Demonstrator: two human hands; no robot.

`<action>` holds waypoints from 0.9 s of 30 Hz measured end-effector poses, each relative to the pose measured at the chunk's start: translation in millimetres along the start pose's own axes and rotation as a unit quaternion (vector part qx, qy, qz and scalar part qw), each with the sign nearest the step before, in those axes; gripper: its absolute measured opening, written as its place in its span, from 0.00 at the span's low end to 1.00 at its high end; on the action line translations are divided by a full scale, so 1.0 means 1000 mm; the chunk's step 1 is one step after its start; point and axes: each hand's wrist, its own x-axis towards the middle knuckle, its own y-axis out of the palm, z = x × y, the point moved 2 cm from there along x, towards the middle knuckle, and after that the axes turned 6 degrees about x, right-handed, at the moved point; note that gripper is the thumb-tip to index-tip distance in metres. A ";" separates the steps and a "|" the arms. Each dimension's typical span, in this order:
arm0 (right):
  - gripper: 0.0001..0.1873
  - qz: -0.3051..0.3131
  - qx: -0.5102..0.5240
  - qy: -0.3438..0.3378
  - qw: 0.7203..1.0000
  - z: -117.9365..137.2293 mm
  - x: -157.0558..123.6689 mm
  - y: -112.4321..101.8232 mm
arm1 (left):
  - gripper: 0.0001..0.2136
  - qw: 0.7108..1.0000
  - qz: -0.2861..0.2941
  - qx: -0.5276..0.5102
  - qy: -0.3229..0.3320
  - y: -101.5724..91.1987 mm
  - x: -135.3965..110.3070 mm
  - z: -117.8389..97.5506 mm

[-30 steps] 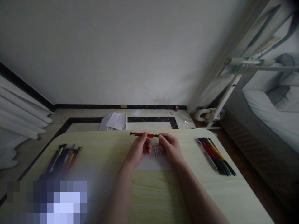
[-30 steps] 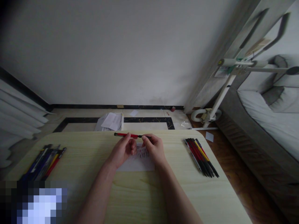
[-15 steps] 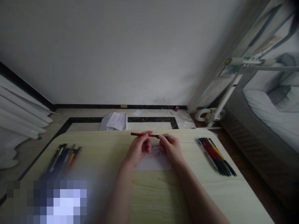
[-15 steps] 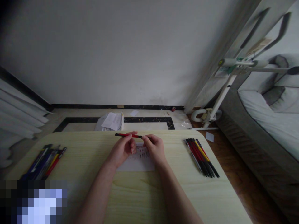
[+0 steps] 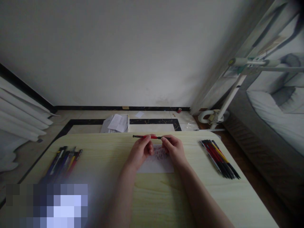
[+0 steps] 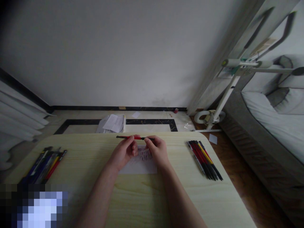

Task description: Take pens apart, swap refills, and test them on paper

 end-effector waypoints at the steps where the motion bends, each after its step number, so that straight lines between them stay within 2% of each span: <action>1: 0.14 0.000 0.002 0.002 1.000 0.000 0.000 0.000 | 0.13 1.000 0.001 0.000 0.002 0.000 0.000 0.000; 22: 0.14 0.042 0.032 0.018 0.998 -0.002 0.000 0.000 | 0.12 1.000 -0.014 -0.023 0.007 -0.002 0.001 0.002; 27: 0.15 0.034 -0.002 -0.001 0.999 0.000 -0.001 0.000 | 0.11 0.997 -0.036 -0.069 -0.021 -0.005 0.002 0.001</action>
